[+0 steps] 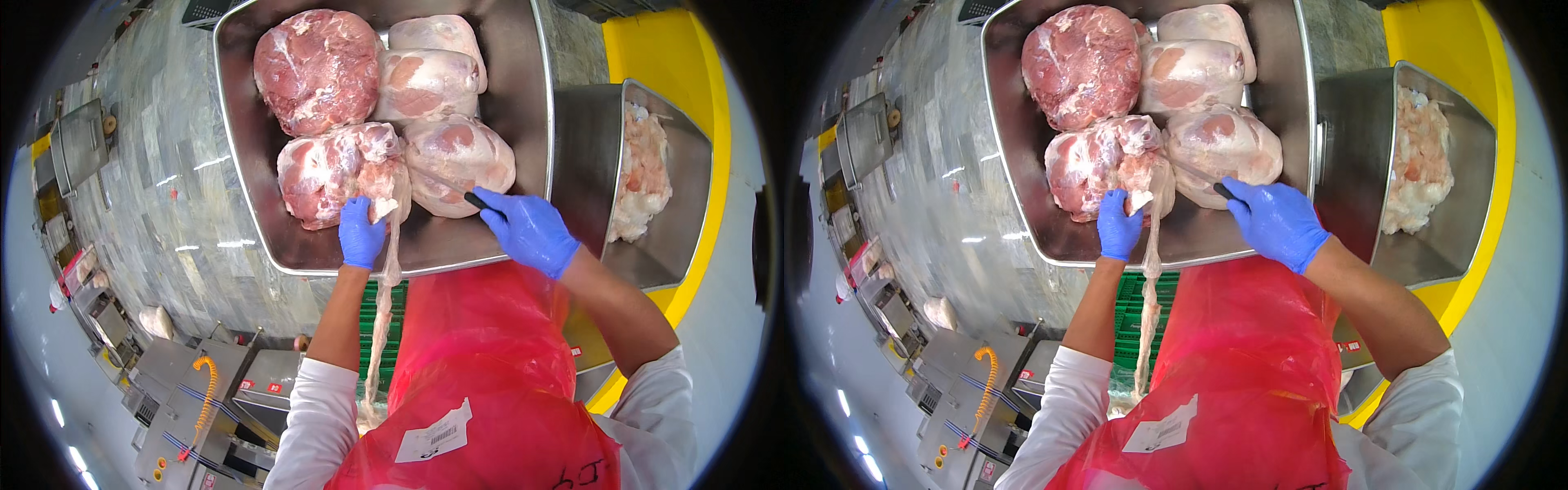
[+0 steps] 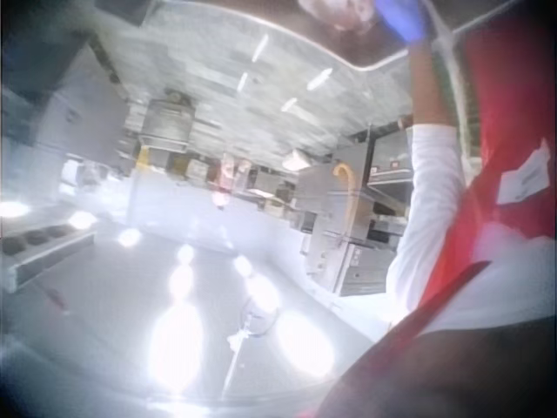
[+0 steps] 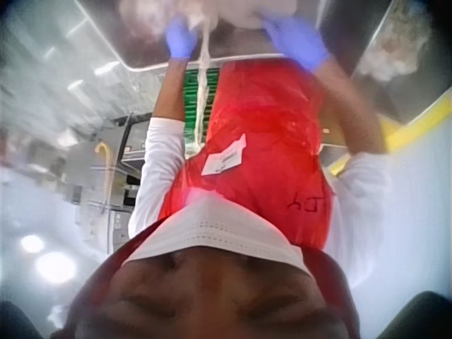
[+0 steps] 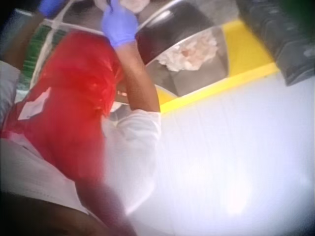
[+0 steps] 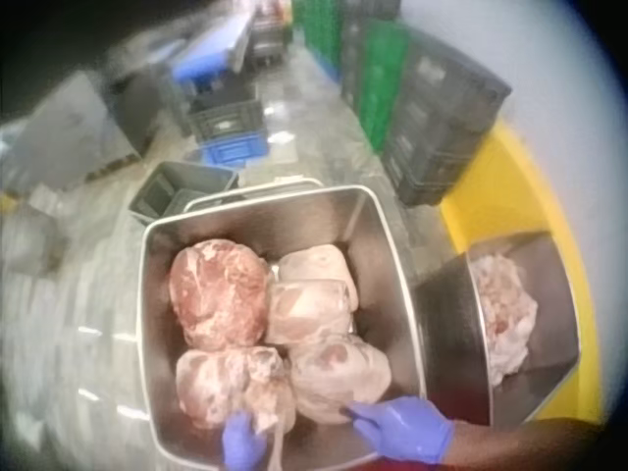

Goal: The person trims fat and connective tissue from large cuts of pork using a knife. They separate the trimmed pieces and place them into a metal bin, then continue trimming additional cuts and organizing the meat in the bin.

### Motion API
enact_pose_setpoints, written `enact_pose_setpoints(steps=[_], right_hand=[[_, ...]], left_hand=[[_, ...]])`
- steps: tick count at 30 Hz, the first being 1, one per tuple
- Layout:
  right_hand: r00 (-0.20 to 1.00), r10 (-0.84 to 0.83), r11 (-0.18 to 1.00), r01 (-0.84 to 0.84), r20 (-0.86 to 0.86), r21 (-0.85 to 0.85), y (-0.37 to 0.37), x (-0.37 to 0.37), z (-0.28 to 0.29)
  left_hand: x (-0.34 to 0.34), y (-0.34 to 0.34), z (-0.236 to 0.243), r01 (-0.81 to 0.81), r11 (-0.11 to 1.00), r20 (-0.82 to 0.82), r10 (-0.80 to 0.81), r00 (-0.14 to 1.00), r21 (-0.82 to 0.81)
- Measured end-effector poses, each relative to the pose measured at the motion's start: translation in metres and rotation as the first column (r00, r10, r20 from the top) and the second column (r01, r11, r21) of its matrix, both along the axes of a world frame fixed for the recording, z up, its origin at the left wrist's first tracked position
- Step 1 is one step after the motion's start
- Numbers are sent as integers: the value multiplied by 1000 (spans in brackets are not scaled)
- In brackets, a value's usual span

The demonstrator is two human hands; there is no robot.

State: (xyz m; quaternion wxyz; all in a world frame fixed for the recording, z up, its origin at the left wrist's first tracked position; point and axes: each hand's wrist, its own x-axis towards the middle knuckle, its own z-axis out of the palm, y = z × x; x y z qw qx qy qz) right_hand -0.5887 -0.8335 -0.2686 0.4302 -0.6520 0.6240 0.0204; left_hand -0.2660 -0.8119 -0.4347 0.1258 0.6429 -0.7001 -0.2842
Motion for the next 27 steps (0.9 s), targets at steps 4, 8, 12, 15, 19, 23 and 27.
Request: enact_pose_setpoints(steps=[4,8,12,15,19,23,27], right_hand=[[987,145,988,-148,-68,-50,-36,8,-8],[894,417,906,-423,-163,-3,-91,18,8],[819,544,839,-535,-183,100,-112,34,50],[860,480,877,-478,-174,55,-91,36,37],[857,478,878,-470,-193,90,-86,51,17],[825,530,847,-503,-197,174,-102,67,11],[868,475,879,-459,-148,127,-85,67,-20]], left_hand=[[-3,8,-6,41,995,50,-37,998,-90],[-4,10,-2,-7,1000,62,8,998,-29],[3,11,1,-2,1000,47,2,999,12],[3,10,7,30,1000,46,-30,998,2],[-1,16,6,-29,999,17,28,999,39],[-3,18,-4,-85,996,-30,86,996,13],[-4,18,-12,-112,993,-106,108,988,-32]])
